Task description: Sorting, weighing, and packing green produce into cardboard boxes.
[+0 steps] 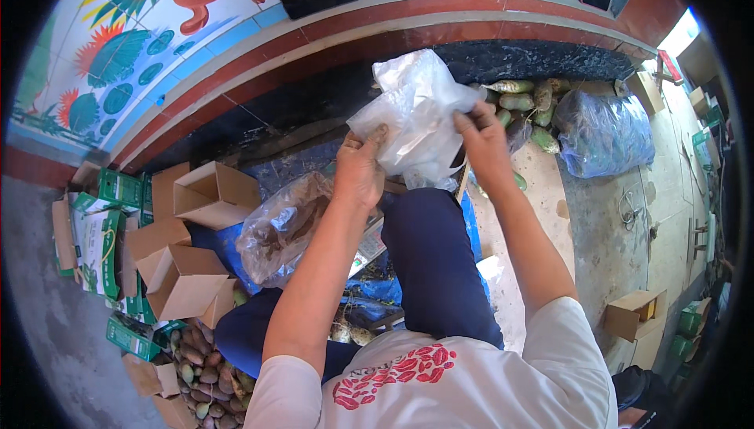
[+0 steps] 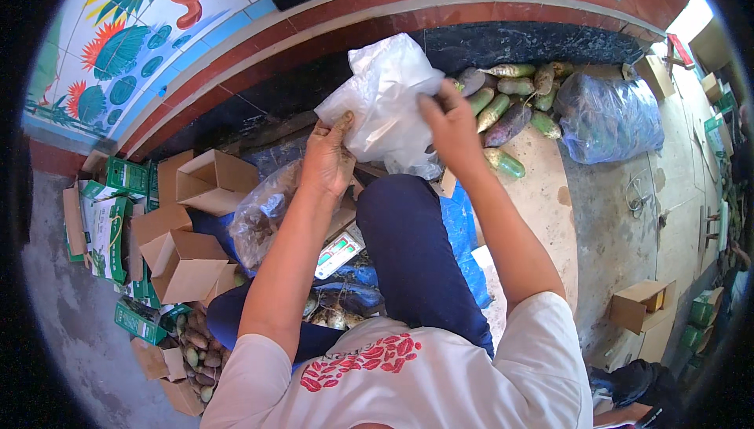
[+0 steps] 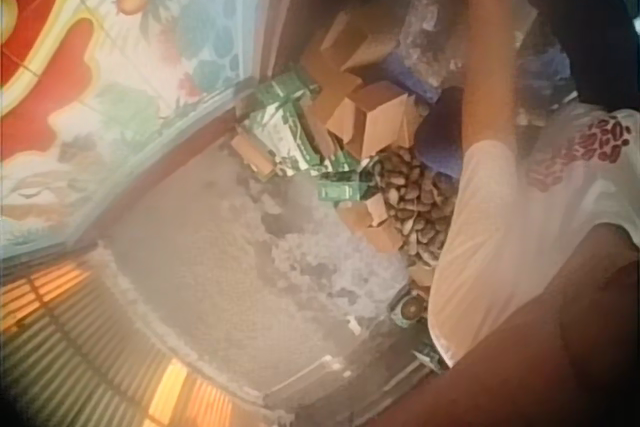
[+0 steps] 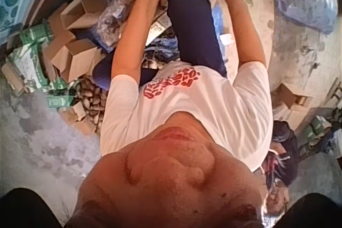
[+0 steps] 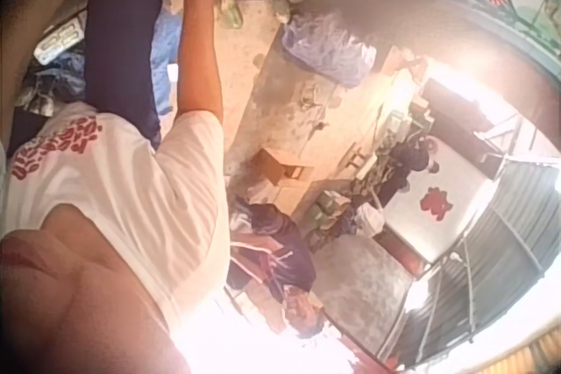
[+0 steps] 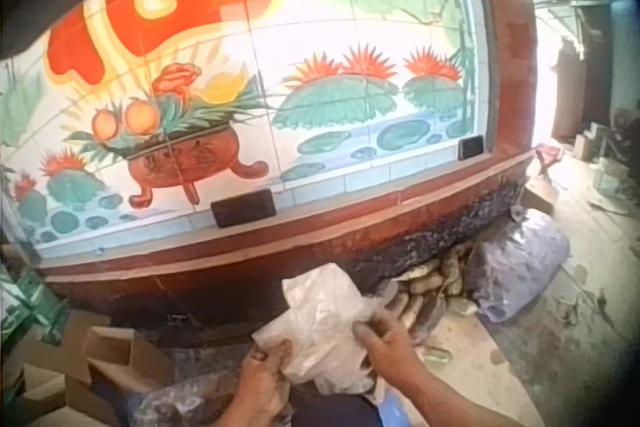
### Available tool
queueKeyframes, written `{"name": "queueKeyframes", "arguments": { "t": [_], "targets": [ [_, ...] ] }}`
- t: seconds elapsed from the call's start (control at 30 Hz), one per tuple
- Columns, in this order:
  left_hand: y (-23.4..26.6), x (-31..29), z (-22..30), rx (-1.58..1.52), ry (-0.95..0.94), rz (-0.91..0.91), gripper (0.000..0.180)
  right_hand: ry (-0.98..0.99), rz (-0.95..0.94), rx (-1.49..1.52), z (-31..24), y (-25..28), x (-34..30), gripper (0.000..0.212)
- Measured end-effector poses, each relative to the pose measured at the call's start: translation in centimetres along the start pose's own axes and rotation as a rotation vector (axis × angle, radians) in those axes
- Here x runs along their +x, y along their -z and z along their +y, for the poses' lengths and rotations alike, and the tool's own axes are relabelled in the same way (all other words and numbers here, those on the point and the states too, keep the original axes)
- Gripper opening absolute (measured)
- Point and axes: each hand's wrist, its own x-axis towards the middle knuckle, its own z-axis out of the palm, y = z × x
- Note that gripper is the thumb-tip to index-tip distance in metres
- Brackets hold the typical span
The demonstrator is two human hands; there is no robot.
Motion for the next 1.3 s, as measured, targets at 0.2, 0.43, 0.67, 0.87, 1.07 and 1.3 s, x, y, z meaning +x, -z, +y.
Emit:
{"name": "queueKeyframes", "arguments": {
  "t": [0.2,0.43,0.67,0.87,1.07,1.3],
  "targets": [
    [-1.5,-0.3,-0.9,-0.033,0.111,-0.094,0.034,0.122,-0.113,-0.219,2.8,-1.7,0.4,0.007],
    [-1.0,-0.1,-0.7,-0.109,0.166,-0.07,0.038,-0.144,-0.033,0.108,3.0,-1.2,0.6,0.012],
    [-0.1,0.4,-1.1,-0.093,0.146,-0.043,0.033,-0.155,-0.014,0.063,3.7,-0.4,0.5,0.016],
    [-0.1,0.4,-1.8,-0.046,0.109,-0.08,0.036,0.013,-0.105,-0.138,4.5,-1.4,0.1,0.014],
    [0.1,0.7,-2.1,0.109,0.083,-0.013,0.034,0.004,-0.176,-0.216,3.3,-2.3,-0.3,0.014],
    [-0.6,0.8,-2.3,0.153,0.039,-0.008,0.029,-0.191,-0.001,0.009,4.5,-0.8,0.6,0.023]
  ]
}}
